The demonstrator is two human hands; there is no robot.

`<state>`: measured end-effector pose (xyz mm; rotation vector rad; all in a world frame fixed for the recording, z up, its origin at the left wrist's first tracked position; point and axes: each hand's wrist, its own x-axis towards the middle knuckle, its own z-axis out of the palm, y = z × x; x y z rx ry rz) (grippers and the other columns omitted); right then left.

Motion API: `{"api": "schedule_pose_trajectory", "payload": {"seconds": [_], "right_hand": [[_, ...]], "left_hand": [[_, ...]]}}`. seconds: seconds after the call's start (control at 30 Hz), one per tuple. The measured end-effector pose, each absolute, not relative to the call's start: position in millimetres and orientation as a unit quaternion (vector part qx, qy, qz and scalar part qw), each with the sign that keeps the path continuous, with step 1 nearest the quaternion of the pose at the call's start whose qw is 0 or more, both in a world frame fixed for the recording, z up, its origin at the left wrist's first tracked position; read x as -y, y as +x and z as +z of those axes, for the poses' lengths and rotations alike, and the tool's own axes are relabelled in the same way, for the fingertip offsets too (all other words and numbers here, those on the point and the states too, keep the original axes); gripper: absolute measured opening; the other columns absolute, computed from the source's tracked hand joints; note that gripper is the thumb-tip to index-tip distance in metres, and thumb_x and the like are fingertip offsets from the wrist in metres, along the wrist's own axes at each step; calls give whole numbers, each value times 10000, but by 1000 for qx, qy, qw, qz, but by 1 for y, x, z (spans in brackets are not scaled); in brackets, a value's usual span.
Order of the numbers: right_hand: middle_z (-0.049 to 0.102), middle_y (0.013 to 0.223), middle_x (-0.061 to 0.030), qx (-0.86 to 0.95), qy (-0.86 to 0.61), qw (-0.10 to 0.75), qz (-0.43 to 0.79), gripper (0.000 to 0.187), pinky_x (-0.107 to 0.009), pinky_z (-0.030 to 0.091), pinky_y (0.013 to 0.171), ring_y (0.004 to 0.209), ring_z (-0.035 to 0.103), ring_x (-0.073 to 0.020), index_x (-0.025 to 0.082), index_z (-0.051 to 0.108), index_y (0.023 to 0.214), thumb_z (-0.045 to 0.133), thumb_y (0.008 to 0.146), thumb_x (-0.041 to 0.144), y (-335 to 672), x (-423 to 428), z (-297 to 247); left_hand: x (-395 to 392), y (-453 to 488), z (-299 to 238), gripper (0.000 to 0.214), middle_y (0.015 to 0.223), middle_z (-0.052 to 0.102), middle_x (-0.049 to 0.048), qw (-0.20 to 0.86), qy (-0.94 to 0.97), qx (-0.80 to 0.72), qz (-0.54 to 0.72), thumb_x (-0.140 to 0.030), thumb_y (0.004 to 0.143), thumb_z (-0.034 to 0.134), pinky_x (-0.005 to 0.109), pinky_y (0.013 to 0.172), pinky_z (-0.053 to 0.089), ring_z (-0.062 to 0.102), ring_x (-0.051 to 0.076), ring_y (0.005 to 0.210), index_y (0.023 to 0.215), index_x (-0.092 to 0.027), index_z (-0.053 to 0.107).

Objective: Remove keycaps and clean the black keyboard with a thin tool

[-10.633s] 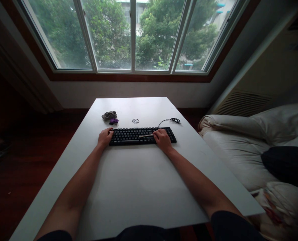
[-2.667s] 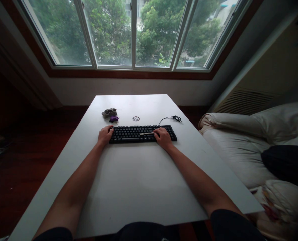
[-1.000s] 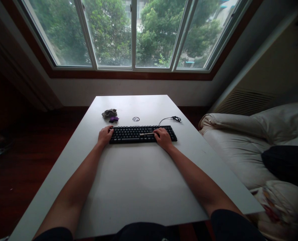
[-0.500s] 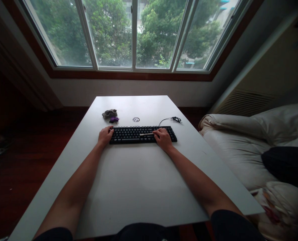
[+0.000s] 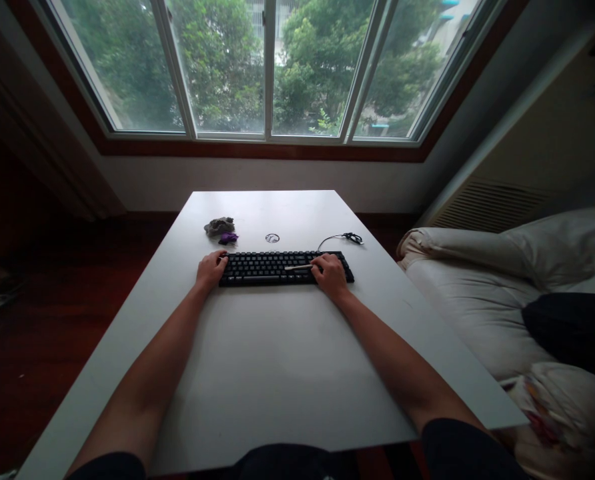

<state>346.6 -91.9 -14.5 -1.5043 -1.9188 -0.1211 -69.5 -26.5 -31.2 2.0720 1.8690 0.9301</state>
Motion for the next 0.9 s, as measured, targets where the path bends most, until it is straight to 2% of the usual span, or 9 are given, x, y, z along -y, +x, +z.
{"api": "schedule_pose_trajectory", "payload": {"seconds": [0.23, 0.47, 0.73, 0.9], "right_hand": [[655, 935, -82, 741, -580, 333, -61, 234, -394, 390, 885, 955, 527, -266, 230, 694, 879, 544, 991, 372, 344, 93, -14], [626, 879, -87, 701, -628, 323, -98, 212, -381, 392, 843, 902, 510, -263, 223, 642, 784, 559, 952, 323, 361, 84, -17], [635, 917, -86, 723, -611, 305, -102, 235, -382, 368, 857, 942, 508, -263, 222, 649, 838, 537, 987, 365, 351, 88, -17], [628, 891, -84, 706, -629, 312, -93, 211, -371, 381, 843, 922, 505, -259, 224, 626, 771, 563, 949, 318, 366, 80, -19]], "left_hand": [[26, -70, -32, 398, 1208, 730, 78, 100, 701, -633, 314, -381, 961, 503, 386, 1007, 484, 643, 255, 1096, 1282, -226, 682], [27, -69, -30, 394, 1208, 731, 76, 103, 700, -632, 317, -375, 961, 498, 389, 1006, 485, 644, 255, 1096, 1275, -228, 684], [25, -69, -32, 394, 1213, 728, 76, 100, 700, -635, 312, -376, 961, 496, 392, 1015, 481, 643, 253, 1100, 1275, -229, 682], [25, -70, -32, 401, 1226, 724, 79, 107, 700, -633, 312, -377, 962, 493, 391, 1027, 477, 641, 252, 1115, 1286, -228, 676]]}}
